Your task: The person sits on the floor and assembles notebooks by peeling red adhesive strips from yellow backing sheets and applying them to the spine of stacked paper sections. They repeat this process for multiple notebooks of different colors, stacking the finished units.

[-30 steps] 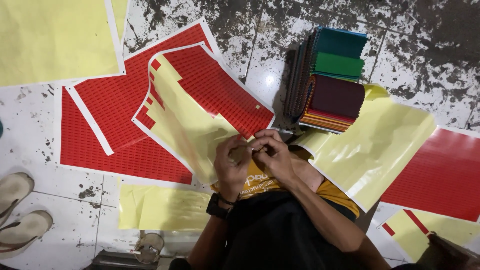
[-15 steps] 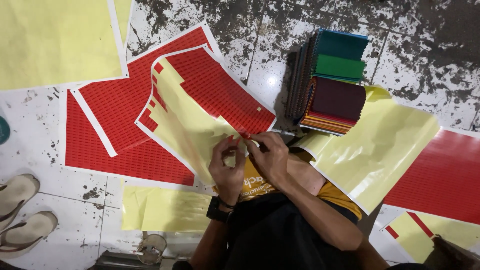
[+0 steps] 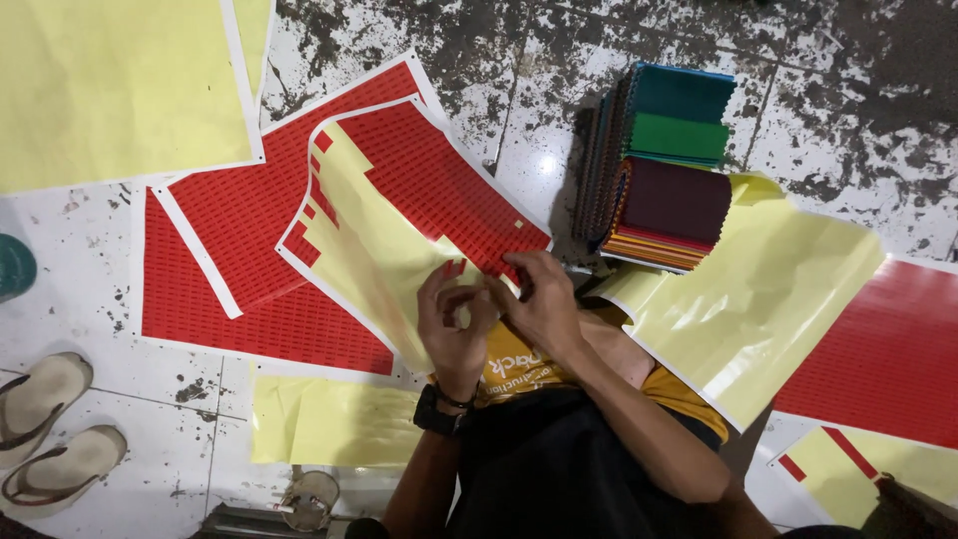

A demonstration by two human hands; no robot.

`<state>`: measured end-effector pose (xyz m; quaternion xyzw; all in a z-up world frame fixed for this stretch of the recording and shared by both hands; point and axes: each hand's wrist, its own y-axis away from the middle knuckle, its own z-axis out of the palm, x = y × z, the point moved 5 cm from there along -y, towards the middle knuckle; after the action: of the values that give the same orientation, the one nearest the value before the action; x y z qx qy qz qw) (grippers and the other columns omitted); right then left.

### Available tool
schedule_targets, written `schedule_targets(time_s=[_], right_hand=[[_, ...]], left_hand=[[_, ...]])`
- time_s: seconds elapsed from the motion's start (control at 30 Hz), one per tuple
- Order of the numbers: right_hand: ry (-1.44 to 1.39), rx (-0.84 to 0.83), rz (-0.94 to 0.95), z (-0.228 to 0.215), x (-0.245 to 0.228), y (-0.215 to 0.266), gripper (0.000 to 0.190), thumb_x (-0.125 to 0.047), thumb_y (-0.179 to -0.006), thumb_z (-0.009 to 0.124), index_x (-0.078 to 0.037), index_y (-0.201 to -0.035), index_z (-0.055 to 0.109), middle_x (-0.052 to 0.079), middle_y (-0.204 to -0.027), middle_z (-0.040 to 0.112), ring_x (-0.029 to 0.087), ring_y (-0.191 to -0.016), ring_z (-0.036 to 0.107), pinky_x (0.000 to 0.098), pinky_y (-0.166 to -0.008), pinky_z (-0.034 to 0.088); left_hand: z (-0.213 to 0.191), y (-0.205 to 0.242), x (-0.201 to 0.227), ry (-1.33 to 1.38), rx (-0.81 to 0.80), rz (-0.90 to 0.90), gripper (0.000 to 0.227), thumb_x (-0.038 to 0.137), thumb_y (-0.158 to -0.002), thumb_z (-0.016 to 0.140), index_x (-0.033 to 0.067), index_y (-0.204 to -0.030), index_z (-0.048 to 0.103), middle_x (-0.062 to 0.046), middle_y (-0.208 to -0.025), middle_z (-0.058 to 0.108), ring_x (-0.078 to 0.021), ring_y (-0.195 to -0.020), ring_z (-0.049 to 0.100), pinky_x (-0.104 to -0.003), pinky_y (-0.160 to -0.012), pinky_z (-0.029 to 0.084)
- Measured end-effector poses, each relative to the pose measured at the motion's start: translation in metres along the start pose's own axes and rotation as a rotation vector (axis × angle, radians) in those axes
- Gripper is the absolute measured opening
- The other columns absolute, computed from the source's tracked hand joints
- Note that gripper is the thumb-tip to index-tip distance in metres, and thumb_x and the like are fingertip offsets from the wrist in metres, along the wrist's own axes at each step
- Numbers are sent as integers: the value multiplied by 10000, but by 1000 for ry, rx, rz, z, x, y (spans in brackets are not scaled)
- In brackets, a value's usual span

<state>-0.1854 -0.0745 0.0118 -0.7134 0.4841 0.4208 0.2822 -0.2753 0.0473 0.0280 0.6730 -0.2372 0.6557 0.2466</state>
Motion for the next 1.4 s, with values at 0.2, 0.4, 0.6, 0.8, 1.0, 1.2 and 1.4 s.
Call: schedule_targets(time_s=[0.2, 0.4, 0.6, 0.8, 1.0, 1.2, 1.4], right_hand=[[48, 151, -99, 7, -2, 5, 220, -205, -816, 884, -46, -939, 793, 117, -848, 721, 311, -708, 681, 369, -635, 564], [6, 197, -80, 5, -5, 6, 122, -118, -762, 893, -143, -832, 796, 41, -817, 725, 246, -700, 664, 326, -620, 542], [-425, -67, 134, 4, 19, 7, 229, -55, -724, 790, -109, -946, 799, 70, -1072, 687, 141, -787, 576, 270, -694, 487], [-232, -38, 102, 3, 20, -2, 295, -1, -800, 725, -49, -1090, 751, 134, -967, 697, 258, -843, 699, 346, -712, 561], [112, -10, -2, 23, 25, -3, 311, -288, -869, 824, -45, -1054, 769, 150, -928, 682, 366, -855, 693, 449, -768, 577], [38, 170, -101, 15, -2, 0, 158, -205, -822, 893, -94, -848, 785, 71, -753, 679, 265, -658, 646, 349, -593, 533], [-419, -101, 40, 10, 1, -1, 210, -147, -773, 906, -85, -850, 721, 72, -938, 708, 153, -735, 605, 275, -600, 506]], left_hand=[[-5, -4, 7, -12, -11, 75, 532, -21, -832, 768, -24, -1324, 566, -168, -1253, 630, -229, -847, 733, -382, -836, 605], [-2, -10, 15, -15, -23, 135, 558, -13, -823, 775, -26, -1334, 552, -166, -1293, 572, -274, -971, 714, -420, -877, 607], [4, -8, 10, 79, -90, 3, 731, -18, -768, 807, 8, -1422, 481, -126, -1399, 491, -234, -1114, 637, -378, -919, 596], [-4, -7, -31, 134, 31, -101, 699, -70, -765, 782, 84, -1389, 510, -72, -1356, 541, -130, -969, 645, -225, -772, 605], [-10, -15, 4, 22, 70, -28, 676, -147, -759, 740, 78, -1363, 536, -89, -1349, 505, -190, -968, 619, -317, -775, 640], [-6, -18, 4, 63, 61, -17, 673, -120, -768, 759, 89, -1367, 536, -66, -1366, 497, -194, -1015, 609, -316, -785, 636], [-9, -18, -8, 306, 129, -155, 431, 132, -1002, 594, 59, -1406, 464, -133, -1405, 513, -178, -1014, 603, -403, -829, 645]])
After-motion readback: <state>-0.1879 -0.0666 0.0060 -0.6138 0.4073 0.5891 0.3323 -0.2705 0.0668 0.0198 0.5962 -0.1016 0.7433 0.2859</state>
